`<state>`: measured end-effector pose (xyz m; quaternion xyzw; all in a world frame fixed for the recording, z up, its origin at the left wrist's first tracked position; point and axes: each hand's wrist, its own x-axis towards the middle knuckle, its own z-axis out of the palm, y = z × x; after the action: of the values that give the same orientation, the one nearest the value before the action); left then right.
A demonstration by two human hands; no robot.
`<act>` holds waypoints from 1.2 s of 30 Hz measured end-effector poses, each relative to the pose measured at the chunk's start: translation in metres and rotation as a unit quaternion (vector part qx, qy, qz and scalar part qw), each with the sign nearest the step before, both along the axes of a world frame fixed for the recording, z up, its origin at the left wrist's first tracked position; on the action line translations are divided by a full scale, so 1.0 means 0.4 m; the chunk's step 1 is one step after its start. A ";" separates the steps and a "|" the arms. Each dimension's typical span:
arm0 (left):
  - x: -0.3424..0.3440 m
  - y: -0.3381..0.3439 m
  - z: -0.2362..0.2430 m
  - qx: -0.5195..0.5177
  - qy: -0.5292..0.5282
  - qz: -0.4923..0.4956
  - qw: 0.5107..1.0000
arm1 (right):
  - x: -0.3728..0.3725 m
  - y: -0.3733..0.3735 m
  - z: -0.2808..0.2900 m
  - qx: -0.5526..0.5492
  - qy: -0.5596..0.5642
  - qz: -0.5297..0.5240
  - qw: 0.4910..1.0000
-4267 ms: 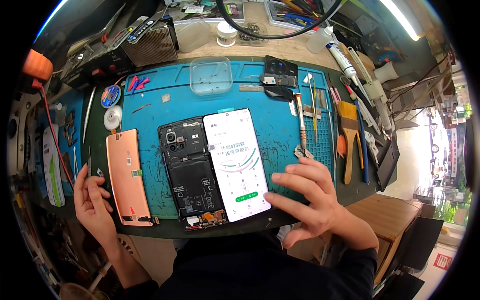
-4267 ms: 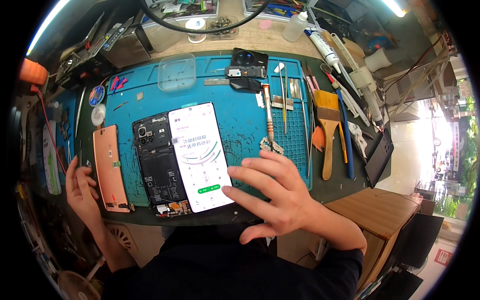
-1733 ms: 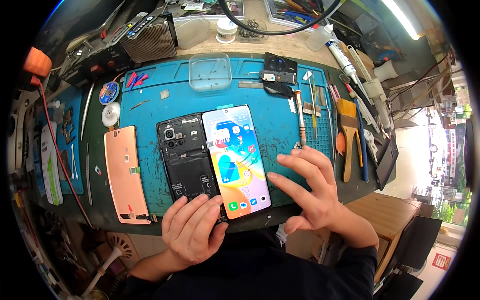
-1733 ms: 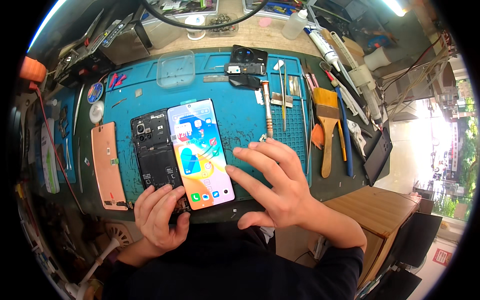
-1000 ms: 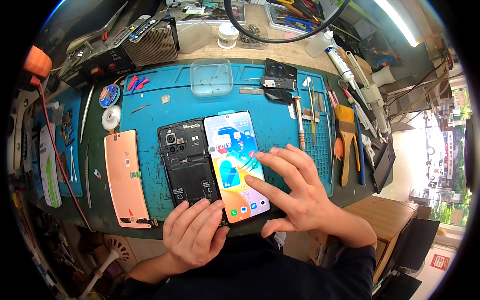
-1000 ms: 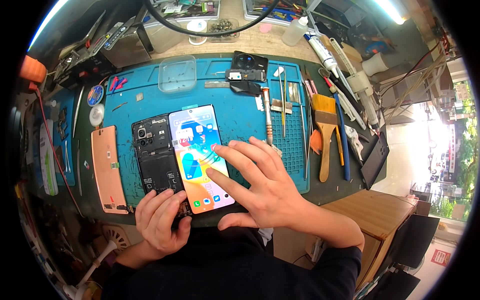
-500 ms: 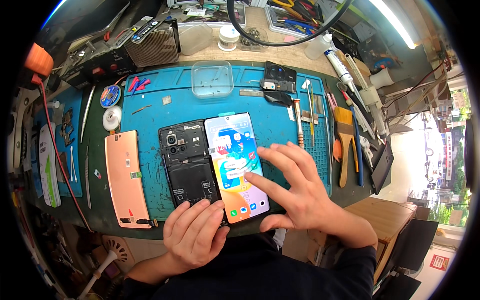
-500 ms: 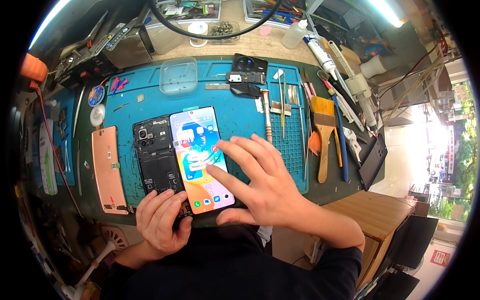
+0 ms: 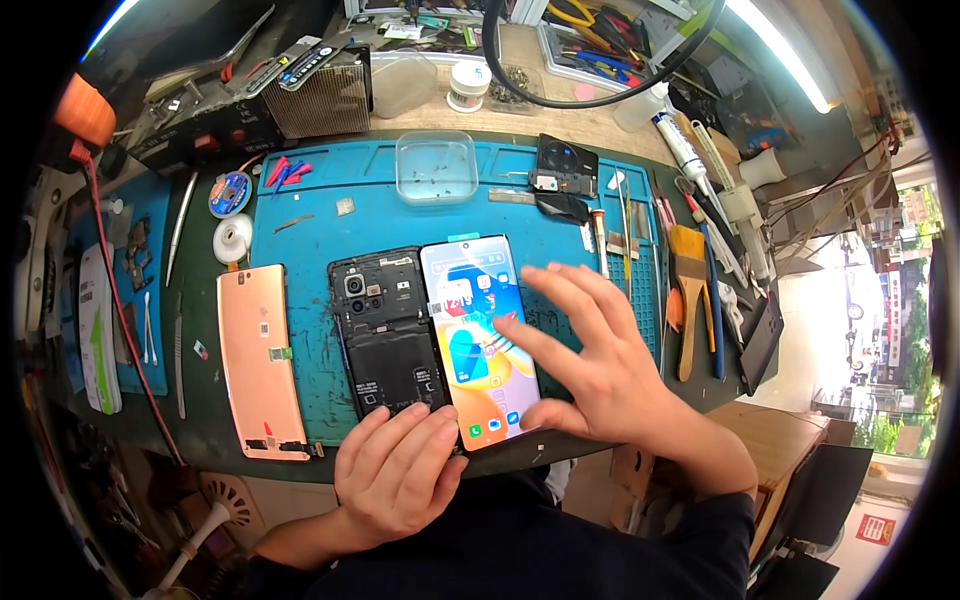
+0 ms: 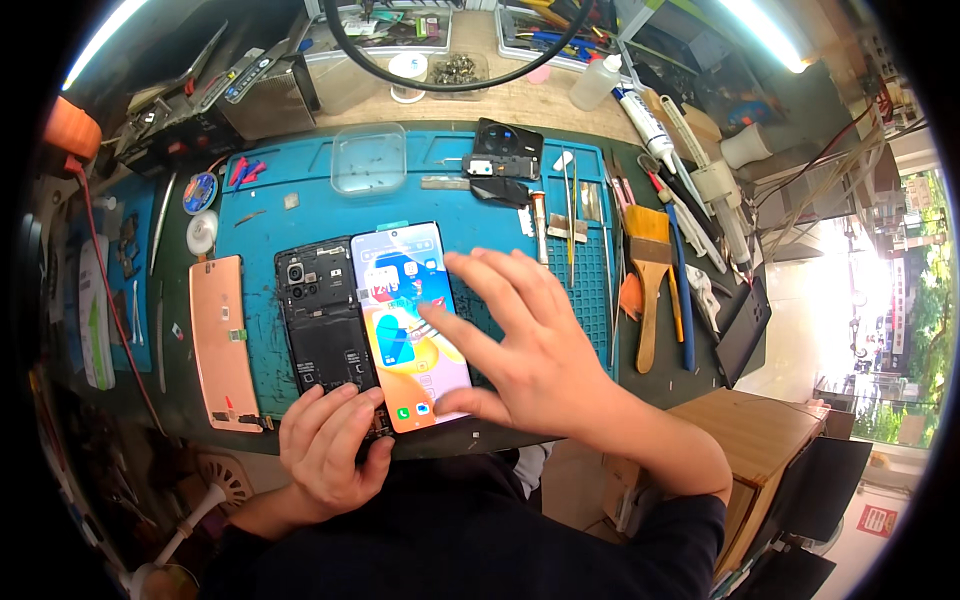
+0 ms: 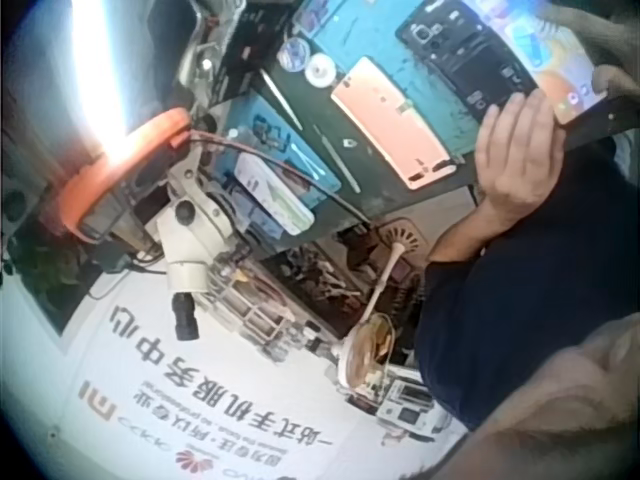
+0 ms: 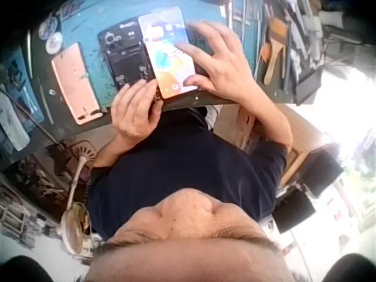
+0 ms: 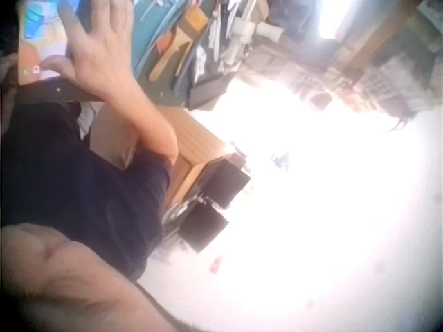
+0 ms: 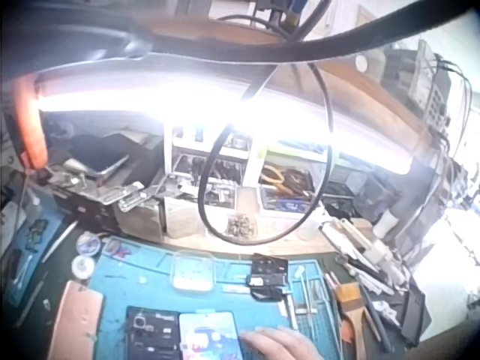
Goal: The person disassembles a smartphone, removes the battery, and tests the device by powering it on. They then handle a replacement back cover and screen assembly, aligning and attaching components to the phone chassis.
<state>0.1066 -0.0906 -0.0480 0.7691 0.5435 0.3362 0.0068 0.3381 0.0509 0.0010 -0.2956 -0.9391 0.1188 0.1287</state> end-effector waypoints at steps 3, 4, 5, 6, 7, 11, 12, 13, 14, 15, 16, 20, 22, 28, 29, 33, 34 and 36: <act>-0.001 0.001 0.002 -0.001 -0.001 -0.002 1.000 | -0.024 0.032 -0.001 0.004 0.006 -0.013 1.000; -0.001 0.002 0.001 -0.002 -0.002 -0.002 1.000 | -0.032 0.042 -0.002 0.007 0.005 -0.014 1.000; -0.003 0.004 0.002 -0.002 -0.003 -0.002 1.000 | -0.038 0.052 -0.005 0.010 0.004 -0.015 1.000; -0.003 0.002 0.002 -0.004 -0.001 -0.008 1.000 | -0.044 0.060 -0.008 0.013 0.005 -0.014 1.000; -0.005 0.001 0.003 -0.006 0.001 -0.014 1.000 | -0.049 0.067 -0.007 0.017 0.005 -0.015 1.000; -0.004 0.000 0.003 -0.008 0.002 -0.017 1.000 | -0.080 0.082 -0.012 0.023 0.017 -0.003 1.000; -0.004 -0.001 0.004 -0.009 0.001 -0.017 1.000 | -0.087 0.085 -0.015 0.024 0.024 0.002 0.999; -0.004 -0.001 0.005 -0.010 0.000 -0.017 1.000 | -0.095 0.088 -0.018 0.024 0.031 0.006 0.999; -0.004 -0.001 0.005 -0.011 -0.001 -0.018 1.000 | -0.104 0.091 -0.019 0.024 0.034 0.012 0.999; -0.004 -0.001 0.005 -0.011 -0.002 -0.018 1.000 | -0.113 0.092 -0.019 0.024 0.036 0.017 0.999; -0.004 -0.001 0.004 -0.011 -0.003 -0.018 1.000 | -0.118 0.093 -0.019 0.023 0.039 0.022 0.999; 0.000 0.002 0.004 -0.002 -0.010 0.003 1.000 | -0.119 0.096 -0.015 0.031 0.011 0.022 0.999; 0.000 0.002 0.003 -0.001 -0.009 0.004 1.000 | -0.105 0.100 -0.013 0.040 0.003 0.012 0.999; 0.002 0.002 0.006 0.000 -0.008 0.005 1.000 | -0.057 0.091 -0.011 0.045 -0.026 -0.024 0.998; 0.002 0.003 0.006 0.000 -0.008 0.005 1.000 | -0.052 0.085 -0.009 0.041 -0.022 -0.023 0.999; 0.006 0.002 0.004 0.006 -0.011 0.010 1.000 | -0.040 0.054 -0.007 0.031 -0.011 -0.007 0.999; 0.006 0.003 0.004 0.006 -0.012 0.011 1.000 | -0.037 0.045 -0.008 0.030 -0.011 -0.002 0.999; 0.007 0.004 0.002 0.008 -0.014 0.013 1.000 | -0.034 0.033 -0.010 0.037 -0.009 0.018 0.999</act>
<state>0.1093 -0.0890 -0.0471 0.7572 0.5505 0.3516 0.0042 0.3244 0.0640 -0.0028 -0.2751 -0.9491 0.0836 0.1285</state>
